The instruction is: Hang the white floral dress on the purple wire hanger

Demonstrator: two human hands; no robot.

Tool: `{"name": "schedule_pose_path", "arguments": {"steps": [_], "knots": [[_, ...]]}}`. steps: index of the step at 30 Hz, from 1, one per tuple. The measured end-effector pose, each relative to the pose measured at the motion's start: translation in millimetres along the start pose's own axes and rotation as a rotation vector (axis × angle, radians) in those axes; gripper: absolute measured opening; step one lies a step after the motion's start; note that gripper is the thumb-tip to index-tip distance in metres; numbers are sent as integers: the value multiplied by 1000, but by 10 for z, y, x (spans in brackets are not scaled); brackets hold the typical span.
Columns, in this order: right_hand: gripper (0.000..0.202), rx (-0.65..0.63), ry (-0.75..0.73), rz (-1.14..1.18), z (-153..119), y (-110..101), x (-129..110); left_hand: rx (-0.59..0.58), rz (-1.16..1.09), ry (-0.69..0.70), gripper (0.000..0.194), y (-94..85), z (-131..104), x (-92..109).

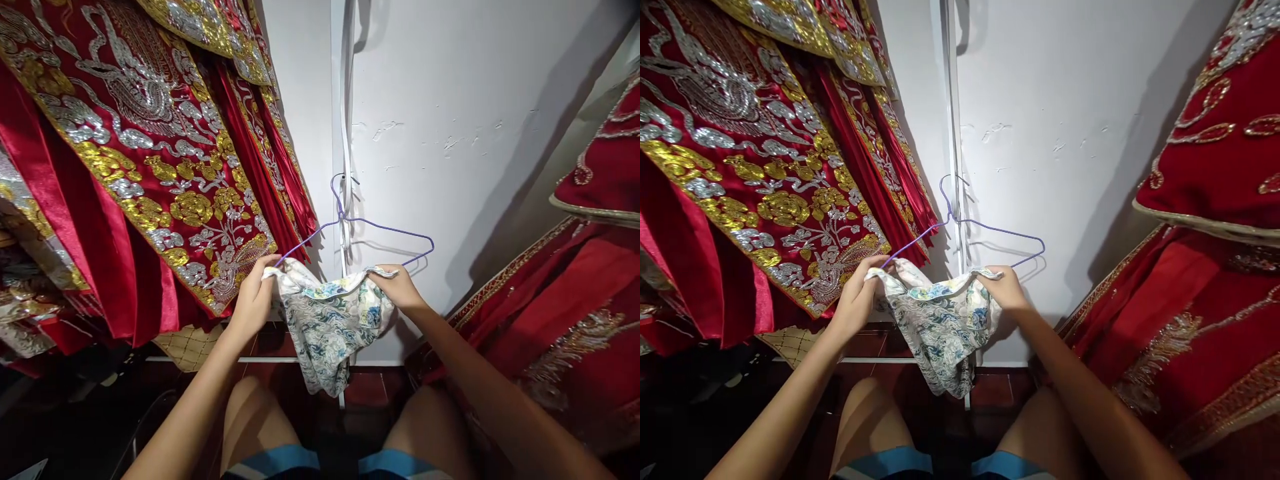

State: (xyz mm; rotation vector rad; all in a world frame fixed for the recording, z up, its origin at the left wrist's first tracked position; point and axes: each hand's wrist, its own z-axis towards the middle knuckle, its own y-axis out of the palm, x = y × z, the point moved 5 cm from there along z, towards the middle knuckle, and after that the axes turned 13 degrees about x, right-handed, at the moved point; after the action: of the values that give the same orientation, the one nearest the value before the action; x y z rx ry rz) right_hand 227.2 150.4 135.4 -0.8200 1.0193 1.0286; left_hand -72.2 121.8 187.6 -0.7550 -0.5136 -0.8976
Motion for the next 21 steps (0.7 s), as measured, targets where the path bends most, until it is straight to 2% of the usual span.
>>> {"name": "schedule_pose_path", "arguments": {"steps": [5, 8, 9, 12, 13, 15, 17, 21], "knots": [[37, 63, -18, -9, -82, 53, -27, -13, 190, 203, 38, 326, 346, 352], [20, 68, -83, -14, -73, -25, 0, -12, 252, 255, 36, 427, 444, 384], [22, 97, -111, -7, -58, -89, 11, 1, 256, 254, 34, 427, 464, 372], [86, 287, -192, 13, 30, -386, 38, 28, 290, 255, 29, 394, 502, 333], [99, 355, -215, 12, 72, -495, 42, 30, 300, 260, 28, 385, 511, 326], [105, 410, -234, -27, 176, -670, 35, 18, 295, 271, 28, 385, 530, 325], [90, 352, -222, -113, 295, -777, -2, 9, 294, 278, 28, 388, 554, 325], [38, 228, -223, -264, 436, -959, -220, 91, 309, 308, 25, 283, 605, 317]]}}
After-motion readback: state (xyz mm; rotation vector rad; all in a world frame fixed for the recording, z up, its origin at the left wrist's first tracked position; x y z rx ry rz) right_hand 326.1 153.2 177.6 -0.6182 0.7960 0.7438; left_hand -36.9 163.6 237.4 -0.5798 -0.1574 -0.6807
